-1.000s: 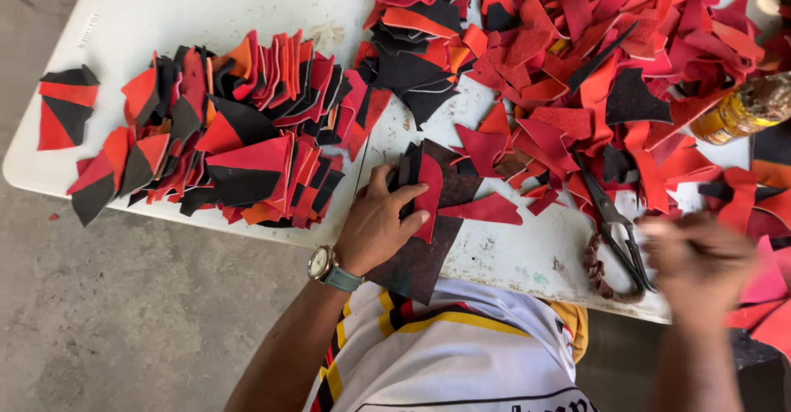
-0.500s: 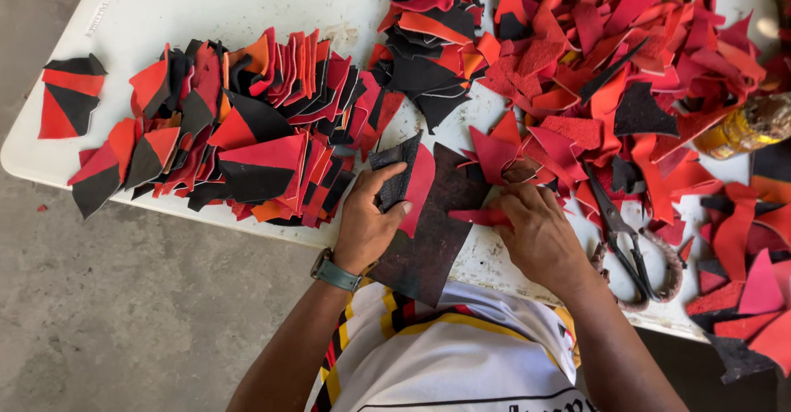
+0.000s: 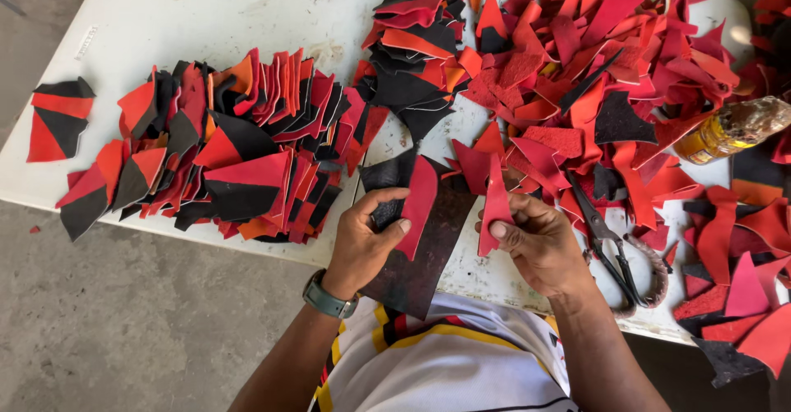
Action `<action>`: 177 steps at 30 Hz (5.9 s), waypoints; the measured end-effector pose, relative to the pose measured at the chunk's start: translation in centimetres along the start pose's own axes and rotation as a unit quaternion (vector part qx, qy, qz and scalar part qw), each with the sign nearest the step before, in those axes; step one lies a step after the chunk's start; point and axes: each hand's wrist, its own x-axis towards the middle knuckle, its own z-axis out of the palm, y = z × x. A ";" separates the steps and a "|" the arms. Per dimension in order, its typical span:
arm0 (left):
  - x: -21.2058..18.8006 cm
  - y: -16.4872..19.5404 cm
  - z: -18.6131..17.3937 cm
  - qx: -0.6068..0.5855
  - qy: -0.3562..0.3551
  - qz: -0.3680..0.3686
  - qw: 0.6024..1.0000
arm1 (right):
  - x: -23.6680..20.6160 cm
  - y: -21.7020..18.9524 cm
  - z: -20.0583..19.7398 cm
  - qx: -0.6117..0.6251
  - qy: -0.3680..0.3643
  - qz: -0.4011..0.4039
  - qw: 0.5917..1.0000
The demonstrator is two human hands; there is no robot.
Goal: The person assembles small red and black foam pieces by applying adhesive from a small jar and pressing them together. They use scissors to trim excess material and place the finished units into a growing pile on the table.
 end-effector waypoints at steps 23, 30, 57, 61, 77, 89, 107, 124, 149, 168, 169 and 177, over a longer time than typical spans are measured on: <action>0.9 4.0 3.9 0.150 -0.012 0.143 0.978 | -2.2 0.3 2.6 0.105 -0.082 0.097 0.986; 7.0 3.4 1.4 0.133 0.192 0.101 0.967 | -5.6 -0.5 0.5 0.084 -0.161 0.111 0.977; 0.7 3.1 5.1 -0.065 -0.099 0.001 0.993 | -1.1 -2.6 -1.1 -0.095 -0.041 0.000 0.995; 1.3 2.0 5.3 -0.044 -0.113 0.075 0.990 | -0.1 -1.5 -2.4 -0.171 -0.026 0.017 0.985; 1.8 -2.3 4.4 -0.103 -0.168 0.009 0.980 | 0.7 -1.1 -1.5 -0.173 -0.035 0.092 0.980; 2.0 -1.8 4.4 -0.086 -0.174 0.029 0.980 | 0.6 -0.9 -1.5 -0.177 -0.048 0.090 0.979; 5.0 -0.1 -0.2 -0.039 -0.277 0.029 0.960 | -0.1 3.3 3.2 -0.061 0.018 0.114 0.991; 5.2 -0.2 0.3 -0.068 -0.289 -0.004 0.955 | -0.2 3.9 2.8 0.003 0.039 0.068 0.997; 5.1 1.0 -0.3 -0.009 -0.287 0.016 0.958 | -0.5 4.0 3.1 -0.030 0.060 0.046 0.997; 5.2 0.5 -0.4 -0.023 -0.289 0.006 0.957 | -0.2 3.8 3.1 -0.026 0.063 0.053 0.996; 5.2 0.4 -0.4 -0.027 -0.290 0.002 0.956 | -0.2 3.8 3.1 -0.026 0.062 0.052 0.996; 4.5 0.8 0.0 0.008 -0.252 0.071 0.965 | 0.2 2.6 3.6 -0.046 0.052 0.033 0.997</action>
